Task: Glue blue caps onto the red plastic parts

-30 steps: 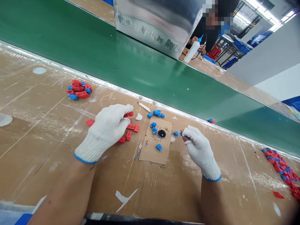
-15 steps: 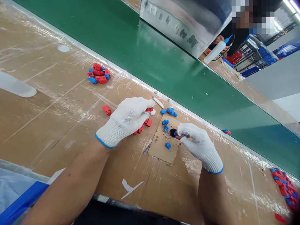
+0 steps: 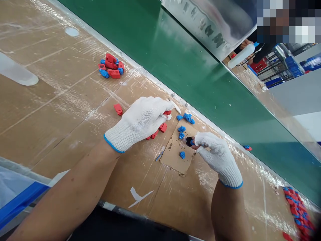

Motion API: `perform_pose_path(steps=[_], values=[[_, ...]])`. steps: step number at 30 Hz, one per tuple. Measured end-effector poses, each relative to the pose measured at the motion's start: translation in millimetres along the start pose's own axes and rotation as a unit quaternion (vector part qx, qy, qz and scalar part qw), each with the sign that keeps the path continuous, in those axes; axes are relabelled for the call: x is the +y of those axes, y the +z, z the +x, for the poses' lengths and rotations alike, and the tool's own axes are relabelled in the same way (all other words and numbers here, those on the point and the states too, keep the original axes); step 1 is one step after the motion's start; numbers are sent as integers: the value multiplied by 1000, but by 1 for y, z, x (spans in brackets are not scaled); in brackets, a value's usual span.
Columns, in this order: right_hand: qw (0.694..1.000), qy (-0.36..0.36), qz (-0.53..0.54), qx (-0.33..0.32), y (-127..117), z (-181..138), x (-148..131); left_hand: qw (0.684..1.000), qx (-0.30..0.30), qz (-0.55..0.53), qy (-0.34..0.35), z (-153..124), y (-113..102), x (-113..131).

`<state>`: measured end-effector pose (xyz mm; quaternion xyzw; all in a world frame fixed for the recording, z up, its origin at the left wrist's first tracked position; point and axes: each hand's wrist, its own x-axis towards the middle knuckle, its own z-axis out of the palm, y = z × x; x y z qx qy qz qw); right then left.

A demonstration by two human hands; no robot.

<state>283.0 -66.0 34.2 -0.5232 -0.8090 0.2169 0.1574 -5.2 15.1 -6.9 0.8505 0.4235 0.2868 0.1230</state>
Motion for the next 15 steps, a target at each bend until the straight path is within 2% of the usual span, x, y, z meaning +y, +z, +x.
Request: perform_pose_path(steps=[6, 10, 15], values=[[1000, -4, -7, 23, 1, -4, 6, 1000, -2, 6, -8, -1, 1, 0], [999, 8, -19, 24, -7, -2, 4, 1000, -7, -4, -14, 0, 1, 0], [998, -13, -59, 25, -17, 3, 1, 1000, -4, -20, -19, 1, -3, 2]])
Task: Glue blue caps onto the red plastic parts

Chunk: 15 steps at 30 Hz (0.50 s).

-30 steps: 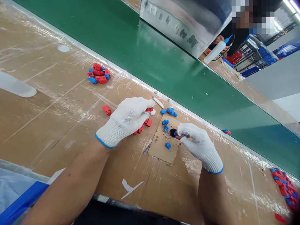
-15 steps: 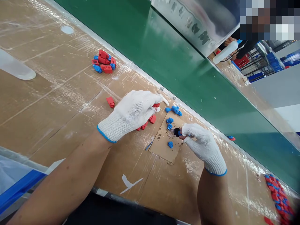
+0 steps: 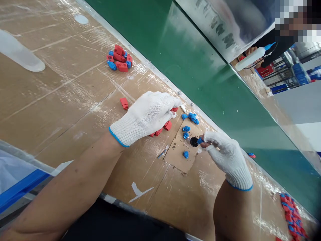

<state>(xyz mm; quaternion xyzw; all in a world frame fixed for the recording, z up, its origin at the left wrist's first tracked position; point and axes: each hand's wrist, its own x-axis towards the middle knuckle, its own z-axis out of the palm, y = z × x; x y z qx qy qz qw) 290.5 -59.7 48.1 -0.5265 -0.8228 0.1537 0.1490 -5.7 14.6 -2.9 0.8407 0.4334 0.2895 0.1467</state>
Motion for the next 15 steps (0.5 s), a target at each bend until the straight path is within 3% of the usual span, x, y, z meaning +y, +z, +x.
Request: perform_pose_path(steps=[7, 15], values=[[999, 28, 0, -42, -2, 4, -1, 1000, 12, 1, -1, 2, 1, 0], [999, 4, 8, -52, -2, 6, 1, 1000, 17, 13, 1, 1, 6, -4]])
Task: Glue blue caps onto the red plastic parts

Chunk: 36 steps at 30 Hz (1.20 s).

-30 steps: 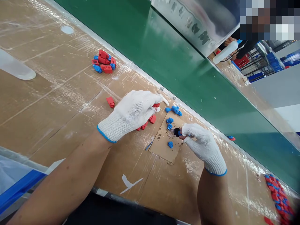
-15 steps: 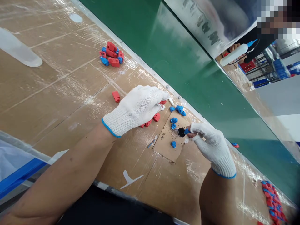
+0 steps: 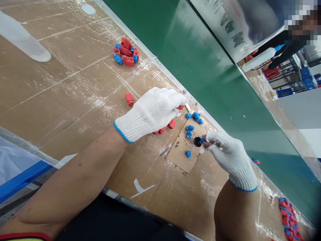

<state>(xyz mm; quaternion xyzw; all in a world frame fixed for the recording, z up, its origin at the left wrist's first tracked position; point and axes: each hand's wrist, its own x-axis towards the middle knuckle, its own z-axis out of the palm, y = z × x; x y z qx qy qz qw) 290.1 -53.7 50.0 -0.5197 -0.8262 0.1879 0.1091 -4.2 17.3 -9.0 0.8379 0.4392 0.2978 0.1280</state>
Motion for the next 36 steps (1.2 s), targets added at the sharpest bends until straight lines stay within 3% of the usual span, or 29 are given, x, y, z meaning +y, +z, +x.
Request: perform_pose_path(steps=[18, 25, 36], values=[[1000, 12, -2, -4, 3, -1, -1, 999, 41, -18, 17, -1, 3, -2], [1000, 23, 9, -8, 1, -3, 1, 999, 34, -25, 15, 0, -1, 0], [1000, -19, -11, -4, 1, -2, 2, 999, 19, -32, 13, 1, -2, 1]])
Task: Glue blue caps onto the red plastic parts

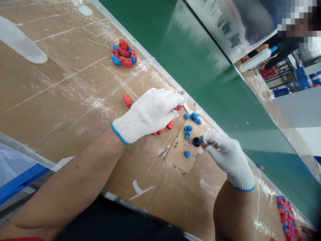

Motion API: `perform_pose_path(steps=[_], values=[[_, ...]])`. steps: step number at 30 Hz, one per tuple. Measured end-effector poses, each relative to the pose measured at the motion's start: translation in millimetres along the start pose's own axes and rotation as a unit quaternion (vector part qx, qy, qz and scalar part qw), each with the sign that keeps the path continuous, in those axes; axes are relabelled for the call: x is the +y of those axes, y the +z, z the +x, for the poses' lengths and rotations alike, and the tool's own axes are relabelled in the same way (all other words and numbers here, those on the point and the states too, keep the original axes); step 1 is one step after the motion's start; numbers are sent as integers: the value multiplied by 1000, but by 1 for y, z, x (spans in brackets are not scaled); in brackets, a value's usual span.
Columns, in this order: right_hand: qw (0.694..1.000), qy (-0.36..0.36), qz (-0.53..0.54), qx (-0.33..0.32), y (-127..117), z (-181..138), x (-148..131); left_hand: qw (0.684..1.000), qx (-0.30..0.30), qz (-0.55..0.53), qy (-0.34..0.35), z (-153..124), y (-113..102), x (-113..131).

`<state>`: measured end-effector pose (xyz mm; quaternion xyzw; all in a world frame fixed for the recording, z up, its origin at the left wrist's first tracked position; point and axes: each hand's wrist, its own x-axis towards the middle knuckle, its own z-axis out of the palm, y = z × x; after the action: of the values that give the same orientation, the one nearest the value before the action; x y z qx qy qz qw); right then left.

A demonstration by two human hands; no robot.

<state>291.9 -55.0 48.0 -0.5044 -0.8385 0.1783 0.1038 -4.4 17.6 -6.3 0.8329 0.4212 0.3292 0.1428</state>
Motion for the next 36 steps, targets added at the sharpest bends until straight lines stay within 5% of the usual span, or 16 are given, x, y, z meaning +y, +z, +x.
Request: perform_pose_path(steps=[10, 15, 19, 23, 28, 30, 36], values=[[1000, 4, 10, 11, -4, -1, -3, 1000, 4, -15, -5, -2, -2, 1], [990, 17, 52, 132, -13, -13, 1, 987, 67, -137, -44, -5, -6, 8], [961, -12, 37, 272, -23, -14, -5, 914, 102, -361, -158, -6, -6, 24], [915, -37, 123, 382, -19, -11, -21, 783, 92, -574, -222, -9, -2, 39], [889, -58, 247, 382, 3, -5, -40, 625, 56, -749, -212, -11, 1, 57], [890, -62, 255, 373, 8, -3, -46, 600, 40, -768, -222, -12, 3, 63], [880, -62, 260, 391, 10, 4, -58, 602, 8, -771, -209, -19, 14, 69]])
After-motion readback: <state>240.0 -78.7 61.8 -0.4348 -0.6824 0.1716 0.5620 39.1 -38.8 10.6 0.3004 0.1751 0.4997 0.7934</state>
